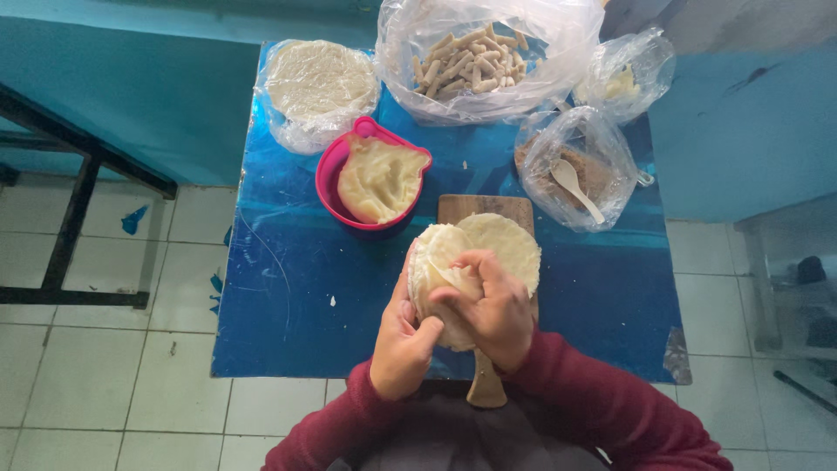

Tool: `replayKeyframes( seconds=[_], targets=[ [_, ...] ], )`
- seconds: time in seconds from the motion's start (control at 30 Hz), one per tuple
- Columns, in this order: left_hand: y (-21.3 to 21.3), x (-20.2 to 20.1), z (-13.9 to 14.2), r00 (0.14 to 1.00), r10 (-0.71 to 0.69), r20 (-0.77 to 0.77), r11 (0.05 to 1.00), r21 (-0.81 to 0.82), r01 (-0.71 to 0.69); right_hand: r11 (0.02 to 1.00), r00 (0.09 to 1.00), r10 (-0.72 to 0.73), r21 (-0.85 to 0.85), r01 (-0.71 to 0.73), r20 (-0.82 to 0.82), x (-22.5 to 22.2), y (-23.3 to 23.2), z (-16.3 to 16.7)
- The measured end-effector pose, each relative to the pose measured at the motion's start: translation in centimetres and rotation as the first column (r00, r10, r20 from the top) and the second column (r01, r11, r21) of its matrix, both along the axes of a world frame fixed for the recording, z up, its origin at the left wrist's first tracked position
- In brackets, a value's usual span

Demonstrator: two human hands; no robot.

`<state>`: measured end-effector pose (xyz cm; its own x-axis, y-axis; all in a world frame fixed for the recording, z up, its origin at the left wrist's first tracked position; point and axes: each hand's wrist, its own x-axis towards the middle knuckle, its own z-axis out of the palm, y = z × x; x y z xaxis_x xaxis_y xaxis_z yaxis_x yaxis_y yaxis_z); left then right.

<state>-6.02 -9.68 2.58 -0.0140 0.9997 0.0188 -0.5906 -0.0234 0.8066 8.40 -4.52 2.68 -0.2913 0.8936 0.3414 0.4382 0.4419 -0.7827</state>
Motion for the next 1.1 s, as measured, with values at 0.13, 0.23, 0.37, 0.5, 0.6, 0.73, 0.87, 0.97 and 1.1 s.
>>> replayKeyframes(
  seconds=[0.13,0.23,0.37,0.5,0.6,0.73,0.87,0.97,1.1],
  targets=[
    [-0.1,-0.1,-0.1,0.996,-0.004,0.084,1.0,-0.02,0.006,0.987,0.991,-0.126,-0.091,0.131,0.053,-0.1,0.5,-0.6],
    [-0.4,-0.2,-0.5,0.989,0.023,0.148,0.999,-0.045,-0.017,0.971,0.973,-0.126,-0.226,0.081,-0.192,0.4,1.6,-1.0],
    [-0.6,-0.2,-1.2,0.994,0.016,0.106,0.995,-0.095,-0.006,0.86,0.866,-0.054,-0.464,-0.213,-0.497,1.3,2.3,-0.8],
    [-0.9,0.0,-1.5,0.999,-0.021,-0.027,1.0,-0.02,0.02,0.973,0.97,0.077,-0.195,-0.123,-0.232,1.6,1.5,-0.6],
    [-0.7,0.4,-1.4,0.997,0.006,-0.079,0.999,-0.037,-0.009,0.984,0.996,-0.033,-0.178,0.017,-0.088,1.3,0.8,-0.9],
    [-0.5,0.5,-1.0,0.992,0.128,0.007,0.983,-0.132,-0.126,0.953,0.939,-0.091,-0.303,-0.014,-0.332,1.3,1.2,-1.4],
    [-0.5,0.2,-0.6,0.973,0.146,0.177,0.982,-0.142,-0.122,0.804,0.597,-0.188,-0.471,-0.362,-0.78,2.2,2.2,-0.9],
    [-0.5,-0.3,-0.5,0.951,0.12,0.286,0.983,-0.167,-0.074,0.773,0.473,-0.26,-0.475,-0.421,-0.842,2.5,2.6,-0.5],
    [-0.7,-0.6,-0.7,0.937,0.125,0.326,0.984,-0.164,-0.074,0.74,0.391,-0.327,-0.491,-0.46,-0.86,2.9,2.8,0.1]
  ],
)
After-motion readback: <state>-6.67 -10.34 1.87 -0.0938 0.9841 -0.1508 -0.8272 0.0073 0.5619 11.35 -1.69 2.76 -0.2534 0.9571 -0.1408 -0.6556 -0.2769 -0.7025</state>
